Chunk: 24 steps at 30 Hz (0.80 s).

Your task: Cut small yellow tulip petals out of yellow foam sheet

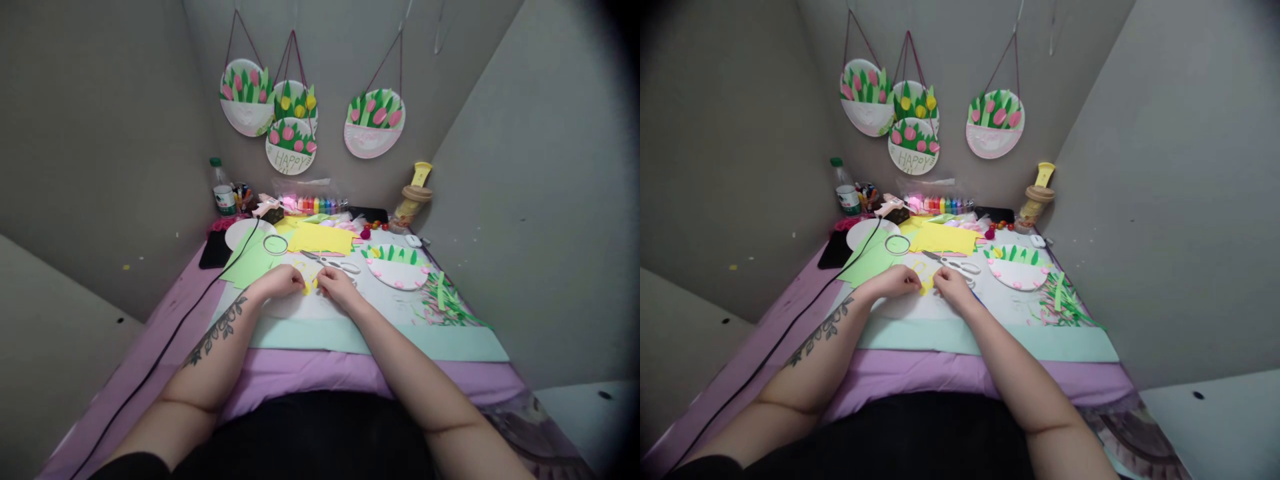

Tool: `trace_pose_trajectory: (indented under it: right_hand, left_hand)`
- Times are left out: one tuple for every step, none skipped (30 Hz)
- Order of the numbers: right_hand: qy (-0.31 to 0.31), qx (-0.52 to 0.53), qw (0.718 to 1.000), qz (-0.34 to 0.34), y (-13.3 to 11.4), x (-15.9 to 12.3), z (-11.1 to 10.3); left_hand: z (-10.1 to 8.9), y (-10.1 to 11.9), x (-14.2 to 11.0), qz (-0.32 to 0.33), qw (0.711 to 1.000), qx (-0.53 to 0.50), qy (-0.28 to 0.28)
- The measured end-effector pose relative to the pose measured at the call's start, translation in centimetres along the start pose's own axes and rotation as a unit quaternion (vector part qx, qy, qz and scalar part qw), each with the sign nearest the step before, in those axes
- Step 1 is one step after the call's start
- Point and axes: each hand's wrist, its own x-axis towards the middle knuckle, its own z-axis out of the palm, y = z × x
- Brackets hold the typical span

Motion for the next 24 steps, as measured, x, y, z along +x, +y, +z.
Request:
trace_pose_trajectory:
  right_hand:
    - [0.008, -0.016, 1.0, -0.006, -0.1, 0.0, -0.2]
    - [0.014, -0.033, 0.999, -0.012, -0.1, 0.0, -0.4]
    - [0.015, -0.052, 0.998, -0.016, -0.2, -0.1, -0.6]
    - [0.01, -0.071, 0.997, -0.018, -0.3, -0.1, -0.8]
    - [0.001, -0.091, 0.996, -0.018, -0.3, -0.2, -0.9]
    - [-0.01, -0.11, 0.994, -0.017, -0.3, -0.2, -0.9]
    - [-0.019, -0.13, 0.991, -0.015, -0.3, -0.3, -0.8]
    - [-0.024, -0.151, 0.988, -0.013, -0.2, -0.3, -0.7]
    - [-0.024, -0.172, 0.985, -0.013, -0.2, -0.4, -0.6]
    - [-0.02, -0.193, 0.981, -0.015, -0.2, -0.4, -0.6]
    - [-0.013, -0.214, 0.977, -0.017, -0.2, -0.4, -0.6]
    - [-0.003, -0.233, 0.972, -0.02, -0.3, -0.4, -0.8]
    - [0.01, -0.252, 0.967, -0.023, -0.4, -0.4, -1.1]
    - [0.026, -0.271, 0.962, -0.027, -0.5, -0.3, -1.6]
    - [0.044, -0.289, 0.956, -0.03, -0.6, -0.3, -2.2]
    - [0.064, -0.307, 0.949, -0.032, -0.6, -0.1, -2.9]
    - [0.078, -0.324, 0.942, -0.033, -0.5, 0.0, -3.6]
    - [0.086, -0.339, 0.936, -0.032, -0.4, 0.2, -4.3]
    - [0.088, -0.35, 0.932, -0.029, -0.2, 0.4, -4.8]
    - [0.084, -0.358, 0.93, -0.025, 0.1, 0.6, -5.3]
    - [0.078, -0.362, 0.929, -0.021, 0.4, 0.9, -5.6]
    - [0.072, -0.363, 0.929, -0.018, 0.7, 1.1, -5.7]
    - [0.066, -0.362, 0.93, -0.016, 1.0, 1.3, -5.8]
    - [0.063, -0.359, 0.931, -0.016, 1.2, 1.5, -5.8]
  left_hand:
    - [0.1, -0.1, 0.2, -0.006, 1.0, 0.007, 0.02]
    - [0.2, -0.2, 0.4, -0.011, 0.999, 0.013, 0.037]
    - [0.4, -0.2, 0.6, -0.013, 0.999, 0.017, 0.046]
    - [0.6, -0.2, 0.7, -0.011, 0.999, 0.019, 0.05]
    - [0.9, -0.2, 0.8, -0.008, 0.999, 0.018, 0.049]
    - [1.1, -0.2, 0.9, -0.004, 0.999, 0.014, 0.047]
    - [1.3, -0.2, 1.0, 0.0, 0.999, 0.009, 0.047]
    - [1.5, -0.2, 1.0, 0.002, 0.999, 0.001, 0.048]
    - [1.6, -0.3, 1.1, 0.004, 0.999, -0.009, 0.051]
    - [1.6, -0.3, 1.1, 0.004, 0.998, -0.022, 0.054]
    - [1.6, -0.4, 1.1, 0.005, 0.998, -0.038, 0.058]
    - [1.4, -0.3, 1.2, 0.007, 0.996, -0.057, 0.065]
    - [1.3, -0.3, 1.2, 0.009, 0.994, -0.079, 0.074]
    - [1.0, -0.1, 1.1, 0.01, 0.991, -0.104, 0.084]
    - [0.8, 0.0, 1.1, 0.012, 0.987, -0.131, 0.094]
    - [0.6, 0.2, 1.1, 0.012, 0.982, -0.16, 0.102]
    - [0.4, 0.4, 1.1, 0.011, 0.976, -0.191, 0.109]
    - [0.3, 0.6, 1.1, 0.007, 0.968, -0.222, 0.115]
    - [0.3, 0.8, 1.2, 0.002, 0.96, -0.253, 0.124]
    - [0.3, 0.9, 1.3, -0.005, 0.949, -0.284, 0.134]
    - [0.4, 0.9, 1.3, -0.014, 0.938, -0.314, 0.146]
    - [0.5, 1.0, 1.4, -0.022, 0.926, -0.343, 0.158]
    - [0.5, 1.0, 1.5, -0.03, 0.913, -0.37, 0.168]
    - [0.6, 1.0, 1.5, -0.038, 0.901, -0.395, 0.177]
